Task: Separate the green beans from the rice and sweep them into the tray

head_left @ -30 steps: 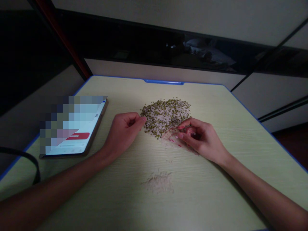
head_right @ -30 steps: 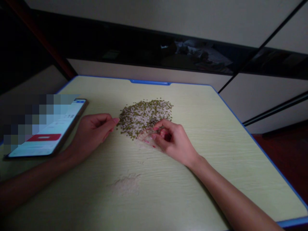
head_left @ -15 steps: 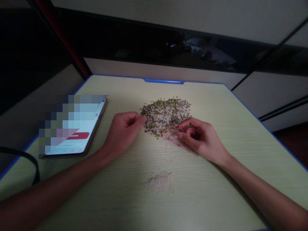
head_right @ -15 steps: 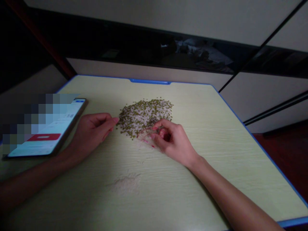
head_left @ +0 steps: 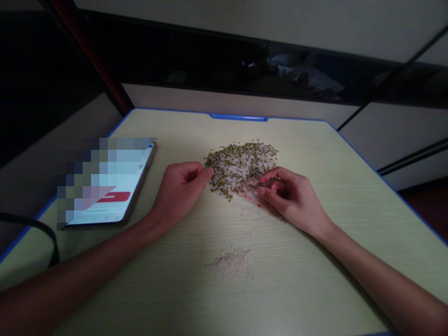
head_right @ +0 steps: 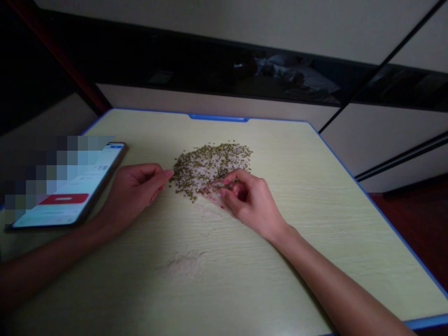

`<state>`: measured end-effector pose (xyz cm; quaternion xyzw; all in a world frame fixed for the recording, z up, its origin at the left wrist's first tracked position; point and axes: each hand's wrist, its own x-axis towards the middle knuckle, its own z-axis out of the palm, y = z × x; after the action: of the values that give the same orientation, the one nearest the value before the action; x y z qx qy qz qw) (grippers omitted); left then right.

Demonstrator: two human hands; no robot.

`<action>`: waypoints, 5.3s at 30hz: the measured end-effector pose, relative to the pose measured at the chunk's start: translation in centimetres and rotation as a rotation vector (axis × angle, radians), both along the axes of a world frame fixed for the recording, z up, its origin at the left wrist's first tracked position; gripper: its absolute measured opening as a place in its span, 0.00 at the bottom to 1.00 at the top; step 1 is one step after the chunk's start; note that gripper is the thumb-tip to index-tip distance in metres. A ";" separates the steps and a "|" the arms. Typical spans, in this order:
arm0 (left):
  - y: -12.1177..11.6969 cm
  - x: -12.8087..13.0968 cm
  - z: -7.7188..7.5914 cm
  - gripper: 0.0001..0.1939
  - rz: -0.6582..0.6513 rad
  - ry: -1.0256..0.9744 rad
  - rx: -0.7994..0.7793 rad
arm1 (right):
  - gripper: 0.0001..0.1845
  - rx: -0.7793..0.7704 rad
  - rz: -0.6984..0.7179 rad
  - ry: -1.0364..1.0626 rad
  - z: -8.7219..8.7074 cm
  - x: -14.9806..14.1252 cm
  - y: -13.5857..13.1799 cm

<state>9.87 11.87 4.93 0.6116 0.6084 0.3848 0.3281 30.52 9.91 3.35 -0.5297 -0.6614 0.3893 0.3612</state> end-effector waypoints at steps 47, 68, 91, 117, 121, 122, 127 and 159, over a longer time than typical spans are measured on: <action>0.0 0.0 0.0 0.18 0.005 0.003 -0.011 | 0.08 0.031 0.081 -0.081 0.1 -0.1 -0.1; 0.2 -0.1 -0.3 0.18 -0.018 -0.032 0.009 | 0.09 0.185 0.155 -0.160 0.0 -0.6 -0.1; 0.7 -0.2 -1.0 0.18 -0.063 -0.103 0.118 | 0.10 0.089 0.505 -0.098 0.4 -1.7 -2.3; 1.5 -0.5 -2.0 0.18 -0.104 -0.134 0.168 | 0.13 -0.012 0.095 0.042 0.5 0.4 -3.4; 1.6 -0.5 -1.9 0.18 -0.099 -0.136 0.175 | 0.18 -0.127 -0.147 -0.041 1.0 2.8 -6.0; 1.6 -0.4 -2.0 0.18 -0.099 -0.141 0.174 | 0.18 -0.137 -0.184 -0.075 1.0 3.2 -6.6; 1.8 -0.3 -2.2 0.17 -0.101 -0.172 0.169 | 0.14 0.016 -0.252 -0.236 0.5 2.4 -8.2; 1.9 -0.3 -2.4 0.15 -0.134 -0.173 0.167 | 0.09 0.147 0.622 -0.130 1.0 -6.2 -3.9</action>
<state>9.53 13.82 2.56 0.6406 0.5014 0.4628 0.3522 24.27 6.01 4.40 -0.2986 -0.8395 0.3977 0.2191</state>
